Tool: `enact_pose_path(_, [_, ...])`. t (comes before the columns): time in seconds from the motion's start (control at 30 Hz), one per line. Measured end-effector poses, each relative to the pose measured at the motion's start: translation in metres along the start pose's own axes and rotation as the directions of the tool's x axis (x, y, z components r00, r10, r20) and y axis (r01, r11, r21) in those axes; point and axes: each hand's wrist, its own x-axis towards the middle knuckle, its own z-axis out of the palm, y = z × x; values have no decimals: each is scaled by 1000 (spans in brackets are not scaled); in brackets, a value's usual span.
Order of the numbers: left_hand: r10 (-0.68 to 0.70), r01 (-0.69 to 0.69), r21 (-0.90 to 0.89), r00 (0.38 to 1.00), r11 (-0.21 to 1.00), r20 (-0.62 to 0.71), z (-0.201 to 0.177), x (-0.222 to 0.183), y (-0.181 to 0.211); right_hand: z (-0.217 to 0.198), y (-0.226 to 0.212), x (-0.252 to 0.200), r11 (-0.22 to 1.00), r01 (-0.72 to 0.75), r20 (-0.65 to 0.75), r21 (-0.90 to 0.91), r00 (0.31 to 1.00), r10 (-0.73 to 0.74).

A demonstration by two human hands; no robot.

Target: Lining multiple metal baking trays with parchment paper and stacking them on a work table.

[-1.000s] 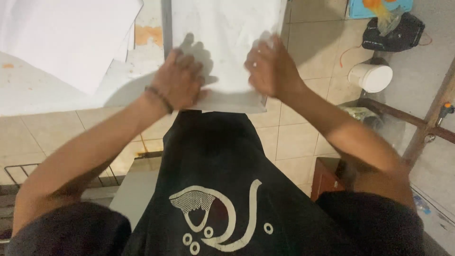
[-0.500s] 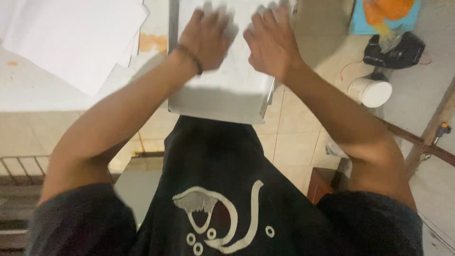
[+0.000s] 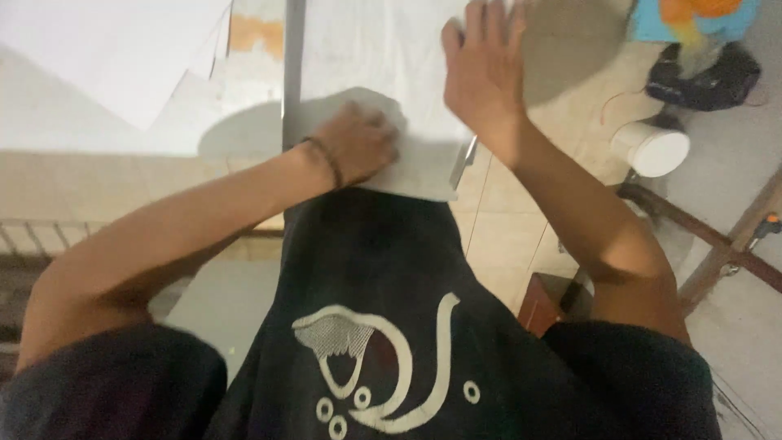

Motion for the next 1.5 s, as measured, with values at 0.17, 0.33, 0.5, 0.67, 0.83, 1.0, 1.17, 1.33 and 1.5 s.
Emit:
enact_pose_path(0.17, [208,206,-650,840,732,501,-29,-32,-24,-53,-16,-27,903,-189,190,386,974,123])
enact_pose_path(0.33, [-28,126,-313,953,942,300,-30,-76,-7,-15,-90,-126,845,38,186,533,969,-161])
enact_pose_path(0.5, [-57,57,-34,998,998,10,16,-102,-2,7,-97,-155,940,120,-25,318,993,-118])
enact_pose_path(0.67, [-51,23,-79,923,997,-381,33,-112,-11,25,-89,-160,971,160,-126,180,982,-139])
enact_pose_path(0.83, [-359,243,-302,829,922,-429,49,-120,-24,4,-37,-151,879,-10,-151,477,984,93])
enact_pose_path(1.0, [-732,495,-764,680,414,43,60,-86,-41,-37,-12,-102,384,-763,786,521,603,133])
enact_pose_path(1.17, [-727,656,-674,638,339,254,9,-86,-38,-52,6,-106,21,-636,636,772,772,-18])
enact_pose_path(1.33, [-852,411,-849,517,333,-84,-64,-96,-88,-32,70,-46,13,-623,615,782,775,144])
enact_pose_path(1.5, [-966,127,-965,149,231,-212,-113,-134,-89,-56,118,101,19,-505,478,863,827,296])
